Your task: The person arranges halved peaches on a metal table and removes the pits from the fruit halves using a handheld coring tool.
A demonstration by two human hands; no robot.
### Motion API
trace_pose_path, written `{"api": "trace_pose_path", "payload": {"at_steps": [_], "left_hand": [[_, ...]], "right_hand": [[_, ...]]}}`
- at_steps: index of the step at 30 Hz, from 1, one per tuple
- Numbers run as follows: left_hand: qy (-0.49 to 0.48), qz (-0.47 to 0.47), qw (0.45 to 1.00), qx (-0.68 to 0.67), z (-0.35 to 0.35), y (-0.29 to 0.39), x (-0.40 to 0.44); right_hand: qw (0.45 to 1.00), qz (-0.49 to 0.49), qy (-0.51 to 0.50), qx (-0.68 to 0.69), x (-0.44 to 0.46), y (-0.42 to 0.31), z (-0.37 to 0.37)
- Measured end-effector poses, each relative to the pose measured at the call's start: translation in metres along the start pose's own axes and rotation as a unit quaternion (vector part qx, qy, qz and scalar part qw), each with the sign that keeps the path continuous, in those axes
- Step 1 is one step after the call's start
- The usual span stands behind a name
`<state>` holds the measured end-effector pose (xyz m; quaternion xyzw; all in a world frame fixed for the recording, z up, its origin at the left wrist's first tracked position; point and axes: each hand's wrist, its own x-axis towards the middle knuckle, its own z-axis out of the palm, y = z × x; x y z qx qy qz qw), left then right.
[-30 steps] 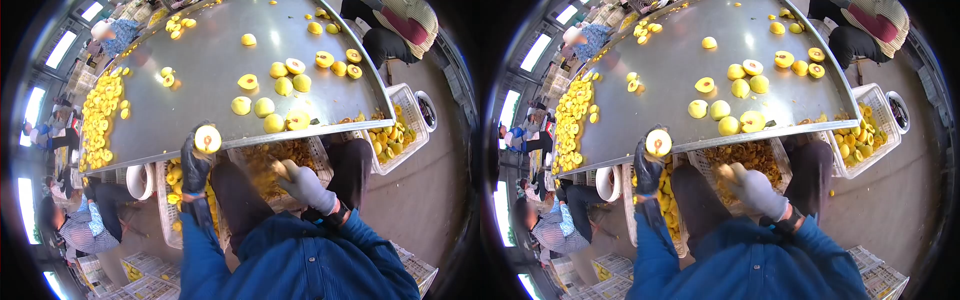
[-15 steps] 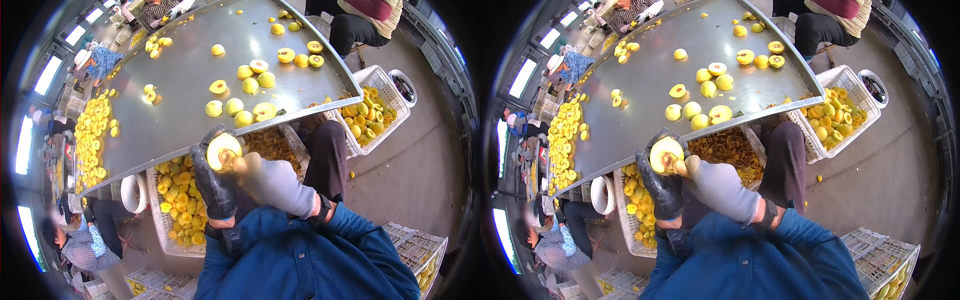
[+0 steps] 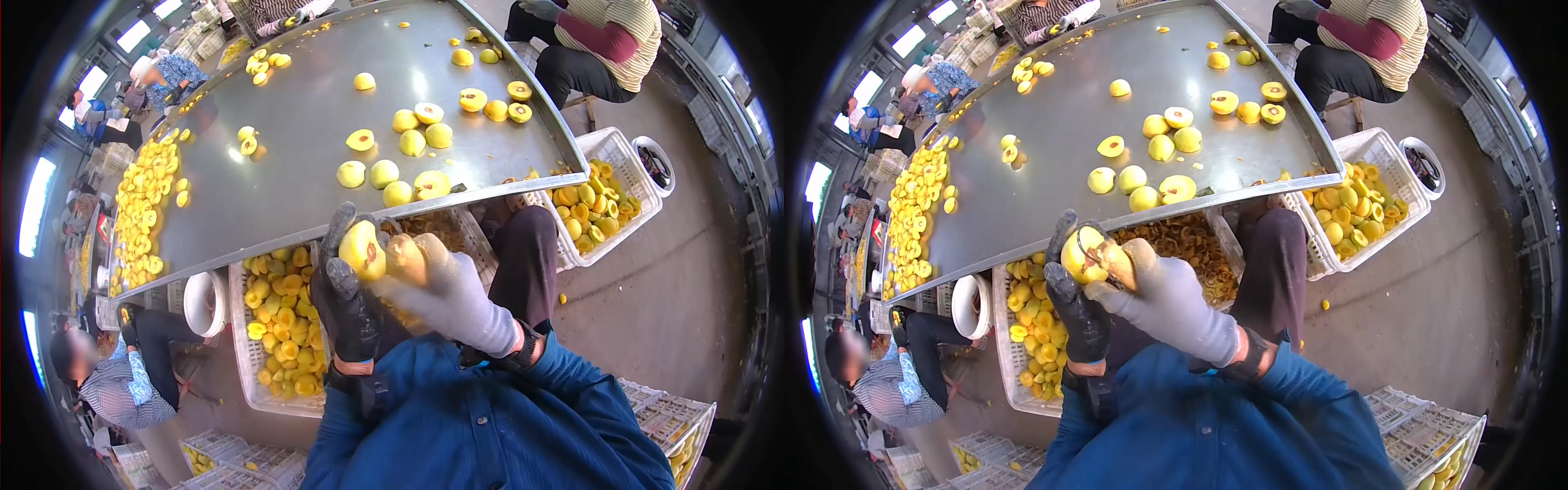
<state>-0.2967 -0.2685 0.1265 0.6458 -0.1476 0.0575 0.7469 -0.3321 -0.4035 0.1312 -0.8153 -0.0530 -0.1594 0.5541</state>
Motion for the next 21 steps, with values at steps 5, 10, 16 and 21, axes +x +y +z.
{"api": "trace_pose_path", "payload": {"at_steps": [5,10,16,21], "left_hand": [[0.024,0.041,0.987,0.152,-0.003,-0.007,-0.005],[-0.047,0.135,0.907,0.395,-0.005,0.001,0.0],[-0.038,0.154,0.933,0.322,0.005,-0.01,-0.006],[-0.024,0.019,0.975,0.219,0.008,-0.001,-0.013]], "right_hand": [[0.988,0.082,-0.051,0.121,0.01,-0.011,-0.006],[0.987,0.089,-0.095,0.093,0.008,0.004,-0.01],[0.915,0.274,-0.115,0.273,0.007,-0.003,-0.018],[0.87,0.325,-0.088,0.359,0.001,0.02,-0.02]]}}
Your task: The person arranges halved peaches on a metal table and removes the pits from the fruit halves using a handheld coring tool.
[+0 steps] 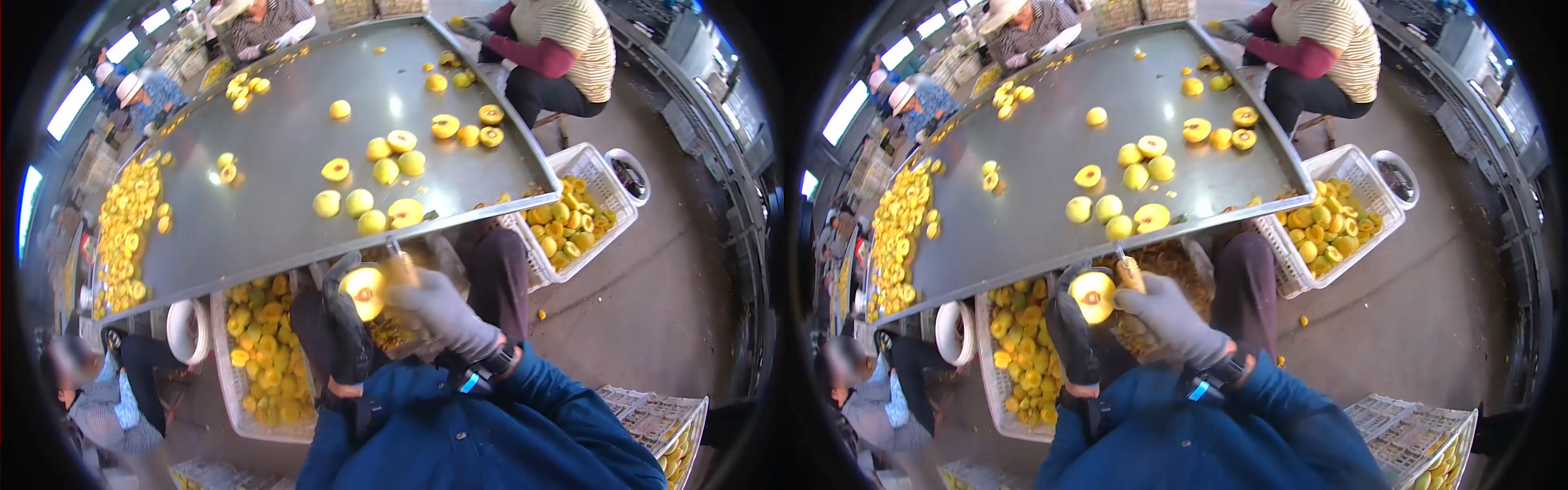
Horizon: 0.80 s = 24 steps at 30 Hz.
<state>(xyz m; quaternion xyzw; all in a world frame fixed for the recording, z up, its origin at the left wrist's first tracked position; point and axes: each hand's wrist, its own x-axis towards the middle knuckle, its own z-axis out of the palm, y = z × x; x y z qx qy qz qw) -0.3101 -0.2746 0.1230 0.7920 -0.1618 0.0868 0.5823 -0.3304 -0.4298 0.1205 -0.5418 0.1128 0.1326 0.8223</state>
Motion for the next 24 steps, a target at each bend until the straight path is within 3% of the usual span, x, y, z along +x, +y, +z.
{"api": "trace_pose_path", "payload": {"at_steps": [1,2,3,6,10,14,16,19,24], "left_hand": [[0.009,-0.024,0.999,-0.046,-0.002,-0.003,0.001],[0.019,-0.046,0.995,-0.09,-0.003,-0.006,0.001],[0.031,-0.069,0.988,-0.136,-0.004,-0.01,0.002],[0.057,-0.116,0.969,-0.209,-0.004,-0.01,0.006],[0.065,-0.15,0.96,-0.225,-0.002,-0.004,0.007],[0.07,-0.171,0.957,-0.223,0.001,-0.003,0.007],[0.065,-0.152,0.965,-0.203,0.002,-0.004,0.007],[0.045,-0.08,0.984,-0.151,0.001,-0.013,0.01],[0.009,-0.032,0.997,-0.072,-0.002,-0.017,0.007]], "right_hand": [[0.968,-0.148,0.048,-0.197,0.007,0.02,-0.008],[0.873,-0.292,0.092,-0.379,0.01,0.036,-0.016],[0.781,-0.233,0.089,-0.573,0.003,0.032,-0.017],[0.727,-0.343,0.078,-0.589,-0.014,0.025,-0.002],[0.757,-0.381,0.097,-0.522,-0.015,0.026,0.007],[0.755,-0.329,0.073,-0.562,-0.014,0.029,0.007],[0.771,-0.259,0.037,-0.581,-0.015,0.034,0.004],[0.78,-0.233,0.032,-0.58,-0.012,0.039,0.003],[0.738,-0.295,0.041,-0.606,-0.009,0.037,0.003]]}}
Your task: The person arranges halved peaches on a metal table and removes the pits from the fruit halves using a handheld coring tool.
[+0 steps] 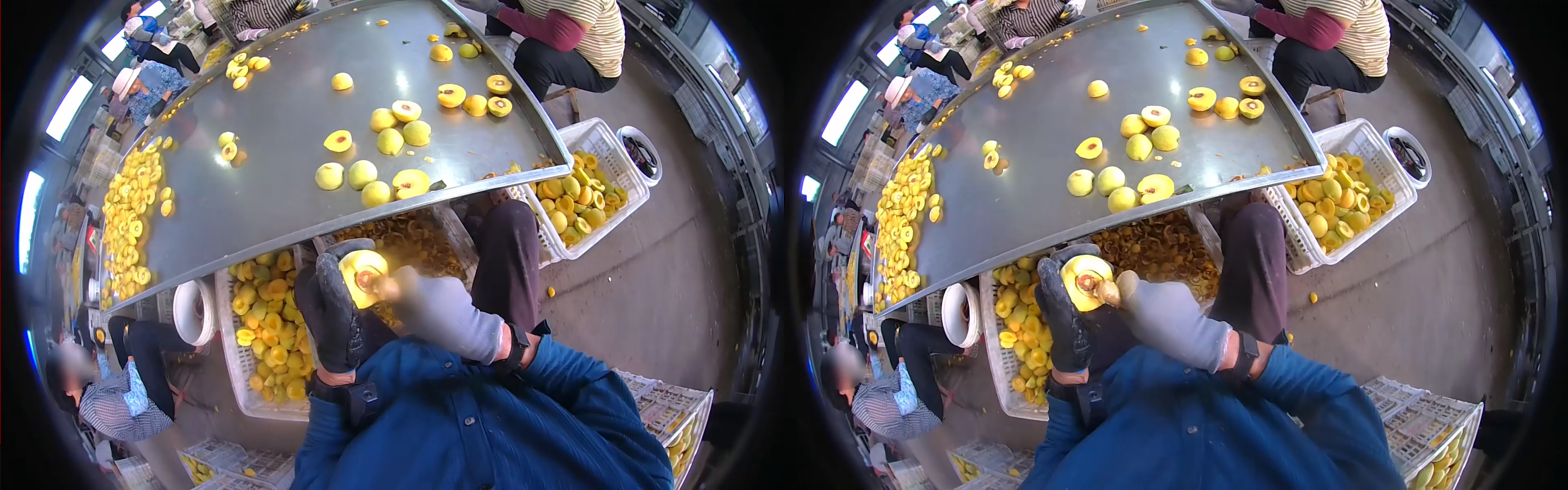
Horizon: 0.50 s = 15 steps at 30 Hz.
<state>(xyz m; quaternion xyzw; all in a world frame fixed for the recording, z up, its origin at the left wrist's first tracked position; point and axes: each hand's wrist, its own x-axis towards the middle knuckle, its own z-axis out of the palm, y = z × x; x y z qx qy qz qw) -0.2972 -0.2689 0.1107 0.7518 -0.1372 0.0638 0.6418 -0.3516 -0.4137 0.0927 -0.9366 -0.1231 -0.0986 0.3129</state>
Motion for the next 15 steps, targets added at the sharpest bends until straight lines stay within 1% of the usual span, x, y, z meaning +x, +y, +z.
{"api": "trace_pose_path", "payload": {"at_steps": [2,4,5,6,7,8,9,10,11,14,15], "left_hand": [[0.04,0.04,0.998,0.031,0.006,0.003,0.002],[0.007,0.067,0.993,0.098,0.003,0.005,0.002],[-0.01,0.081,0.988,0.131,0.0,0.006,0.005],[-0.058,0.061,0.988,0.128,-0.004,0.01,0.01],[-0.104,0.041,0.986,0.124,-0.01,0.013,0.017],[-0.111,0.031,0.987,0.113,-0.011,0.012,0.018],[-0.118,0.022,0.988,0.102,-0.013,0.01,0.02],[-0.086,0.024,0.993,0.083,-0.011,0.0,0.019],[-0.056,0.027,0.996,0.063,-0.009,-0.004,0.019],[0.008,0.05,0.992,0.112,0.016,0.013,0.002],[0.008,0.052,0.997,0.054,0.013,-0.003,-0.003]], "right_hand": [[1.0,-0.011,0.01,0.005,-0.002,0.001,-0.001],[0.999,-0.028,0.015,0.02,-0.002,0.007,0.0],[0.983,-0.009,-0.02,0.183,-0.001,0.009,0.0],[0.938,0.01,-0.055,0.341,0.001,0.008,-0.003],[0.867,0.027,-0.089,0.49,0.005,0.007,-0.006],[0.838,0.125,-0.158,0.508,0.006,0.006,-0.015],[0.795,0.221,-0.225,0.518,0.014,-0.008,-0.042],[0.741,0.313,-0.288,0.52,0.018,-0.015,-0.057],[0.699,0.303,-0.248,0.599,0.011,-0.01,-0.044],[0.594,0.305,-0.227,0.709,0.005,0.0,-0.029],[0.745,0.244,-0.177,0.595,-0.001,0.002,-0.013]]}}
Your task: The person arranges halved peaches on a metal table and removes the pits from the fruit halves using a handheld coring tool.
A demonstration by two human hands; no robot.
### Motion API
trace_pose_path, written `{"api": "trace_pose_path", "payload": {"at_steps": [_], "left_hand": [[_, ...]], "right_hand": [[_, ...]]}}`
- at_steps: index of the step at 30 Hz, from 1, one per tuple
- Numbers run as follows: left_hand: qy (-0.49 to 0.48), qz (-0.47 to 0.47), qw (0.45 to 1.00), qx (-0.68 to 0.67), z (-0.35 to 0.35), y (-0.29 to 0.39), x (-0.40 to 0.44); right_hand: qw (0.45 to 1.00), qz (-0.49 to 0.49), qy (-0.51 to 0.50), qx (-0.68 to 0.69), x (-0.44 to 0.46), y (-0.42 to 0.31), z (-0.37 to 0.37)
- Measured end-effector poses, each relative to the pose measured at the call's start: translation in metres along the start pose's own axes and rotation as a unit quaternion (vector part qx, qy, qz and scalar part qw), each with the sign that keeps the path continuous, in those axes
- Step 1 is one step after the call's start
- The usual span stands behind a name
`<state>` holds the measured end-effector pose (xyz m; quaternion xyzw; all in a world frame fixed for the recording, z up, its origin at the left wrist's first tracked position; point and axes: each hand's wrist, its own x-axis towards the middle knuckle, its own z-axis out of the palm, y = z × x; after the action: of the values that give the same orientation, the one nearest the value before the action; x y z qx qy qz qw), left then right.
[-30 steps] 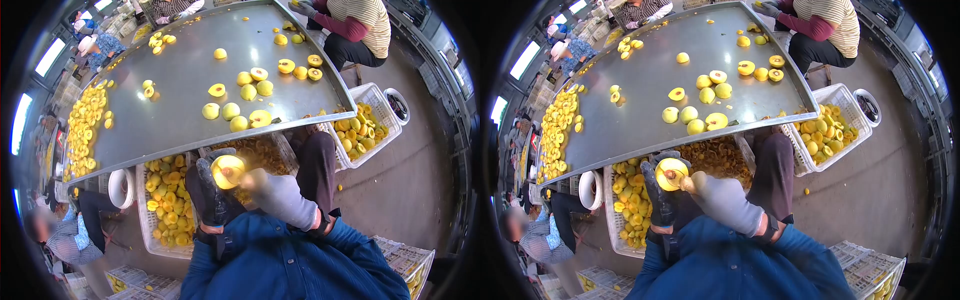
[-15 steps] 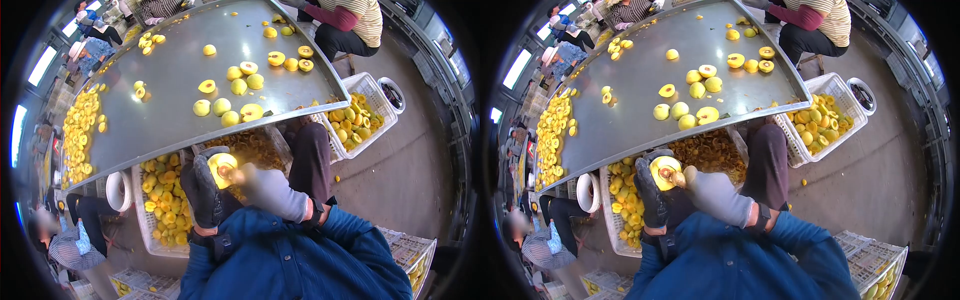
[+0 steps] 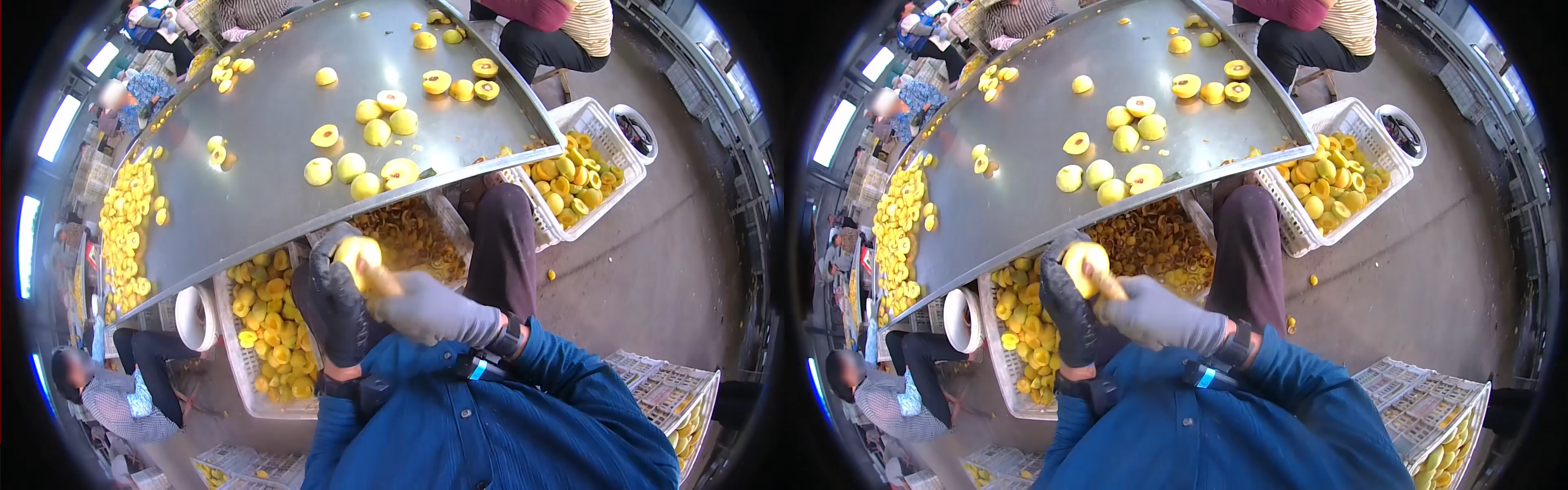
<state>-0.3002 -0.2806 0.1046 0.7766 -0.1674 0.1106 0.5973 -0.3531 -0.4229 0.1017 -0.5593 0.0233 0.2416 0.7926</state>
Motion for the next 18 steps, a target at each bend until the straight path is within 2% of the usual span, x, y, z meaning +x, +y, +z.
{"api": "trace_pose_path", "payload": {"at_steps": [1,2,6,8,9,10,11,12,13,14,15,17,18], "left_hand": [[0.007,0.001,0.998,-0.057,-0.002,-0.012,-0.005],[-0.008,-0.006,0.998,-0.068,-0.007,-0.021,-0.007],[-0.007,-0.125,0.97,-0.207,-0.005,-0.018,0.004],[-0.016,-0.094,0.98,-0.176,-0.006,-0.016,0.006],[-0.022,-0.08,0.983,-0.162,-0.006,-0.015,0.007],[-0.074,0.007,0.995,-0.072,-0.01,-0.015,0.012],[-0.1,0.028,0.994,-0.016,-0.014,-0.016,0.015],[-0.125,0.051,0.99,0.04,-0.018,-0.013,0.02],[-0.146,0.076,0.981,0.098,-0.02,-0.007,0.024],[-0.114,0.057,0.989,0.072,-0.019,0.005,0.02],[-0.098,0.033,0.994,-0.026,-0.016,0.001,0.019],[-0.067,-0.017,0.973,-0.218,-0.009,-0.013,0.014],[0.002,-0.042,0.968,-0.245,0.0,-0.009,0.009]], "right_hand": [[0.979,-0.091,0.052,-0.174,0.004,0.018,0.006],[0.917,-0.179,0.103,-0.34,0.006,0.033,0.009],[0.966,-0.12,0.061,-0.219,-0.002,0.012,0.016],[0.984,-0.088,0.026,-0.151,-0.003,0.004,0.015],[0.952,-0.089,0.04,-0.291,0.0,0.004,0.011],[0.9,-0.086,0.052,-0.424,0.002,0.007,0.005],[0.831,-0.079,0.061,-0.547,0.003,0.011,0.002],[0.828,-0.095,0.082,-0.546,0.003,0.011,0.0],[0.89,-0.116,0.053,-0.437,0.002,0.01,0.001],[0.937,-0.137,0.022,-0.322,0.001,0.009,0.002],[0.967,-0.155,-0.009,-0.199,0.001,0.007,0.003],[0.961,-0.163,0.011,-0.225,0.002,0.003,0.006],[0.958,-0.164,0.022,-0.236,0.002,0.004,0.008]]}}
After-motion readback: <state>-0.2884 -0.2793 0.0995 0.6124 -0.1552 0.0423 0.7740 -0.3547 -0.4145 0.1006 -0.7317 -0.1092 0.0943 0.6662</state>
